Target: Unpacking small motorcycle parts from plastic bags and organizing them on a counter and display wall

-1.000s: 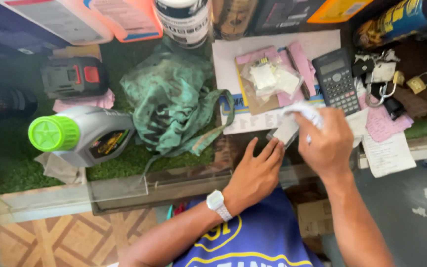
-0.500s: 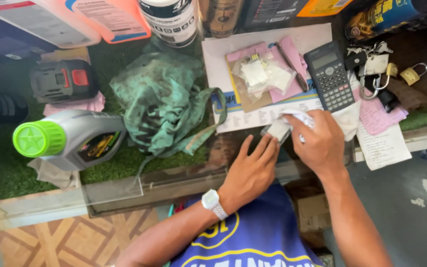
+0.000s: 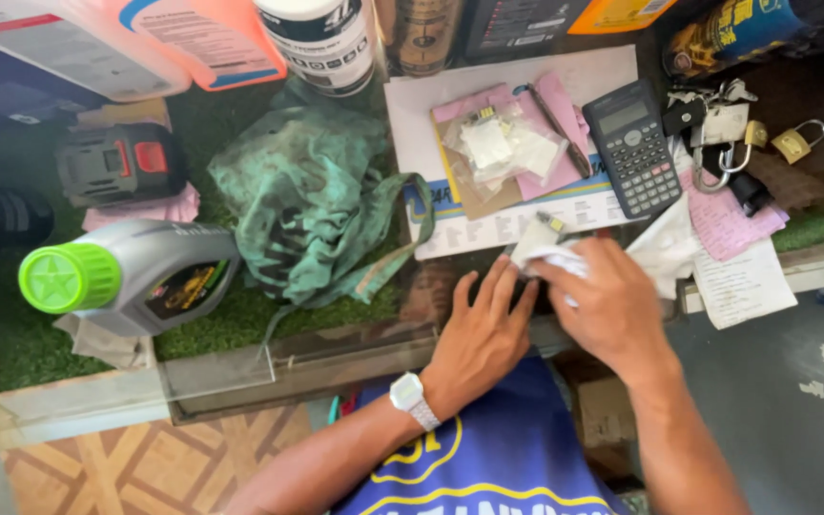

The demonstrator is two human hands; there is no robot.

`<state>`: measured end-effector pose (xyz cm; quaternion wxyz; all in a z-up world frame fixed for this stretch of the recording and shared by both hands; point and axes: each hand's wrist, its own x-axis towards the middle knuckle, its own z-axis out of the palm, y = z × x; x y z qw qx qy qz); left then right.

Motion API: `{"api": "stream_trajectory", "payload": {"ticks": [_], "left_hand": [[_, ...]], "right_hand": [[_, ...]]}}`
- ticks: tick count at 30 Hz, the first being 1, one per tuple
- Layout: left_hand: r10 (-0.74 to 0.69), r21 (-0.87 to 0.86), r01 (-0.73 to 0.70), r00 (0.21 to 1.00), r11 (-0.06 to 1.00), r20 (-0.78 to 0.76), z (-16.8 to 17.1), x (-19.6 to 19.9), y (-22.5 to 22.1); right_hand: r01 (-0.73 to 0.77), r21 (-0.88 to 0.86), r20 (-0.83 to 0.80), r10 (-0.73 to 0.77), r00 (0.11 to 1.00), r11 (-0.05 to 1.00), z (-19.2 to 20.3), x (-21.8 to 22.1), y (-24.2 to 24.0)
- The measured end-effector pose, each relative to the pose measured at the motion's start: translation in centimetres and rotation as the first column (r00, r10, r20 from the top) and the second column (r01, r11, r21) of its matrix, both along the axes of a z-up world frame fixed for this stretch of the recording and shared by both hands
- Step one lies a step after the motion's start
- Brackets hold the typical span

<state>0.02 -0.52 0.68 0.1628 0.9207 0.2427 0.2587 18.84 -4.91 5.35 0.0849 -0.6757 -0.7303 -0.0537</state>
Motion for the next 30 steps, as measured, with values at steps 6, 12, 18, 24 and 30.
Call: {"api": "stream_trajectory", "payload": {"ticks": [6,12,18,24,30], "left_hand": [[0.017,0.007,-0.017,1.000,1.000,0.011,-0.1,-0.4,0.2],[0.027,-0.010,-0.027,1.000,1.000,0.013,-0.1,-0.3,0.0],[0.034,0.011,-0.034,0.999,0.999,-0.003,1.1,-0.4,0.5],[0.038,0.130,-0.038,0.999,0.991,0.004,-1.5,2.6,1.0],[-0.093,0.137,0.086,0.995,0.987,0.046,0.0,4.7,1.7]], "right_hand": [[-0.088,-0.092,-0.136,0.074,0.988,0.992,0.2,0.7,-0.7],[-0.005,-0.018,-0.025,0.004,1.000,1.000,-0.2,0.0,-0.4],[0.055,-0.124,-0.137,-0.072,0.988,0.991,-0.3,1.8,-3.9],[0.323,0.105,-0.390,-0.260,0.883,0.940,-7.1,4.5,-6.8],[0.399,0.251,-0.385,-0.287,0.877,0.882,-7.6,3.8,-7.1]]}}
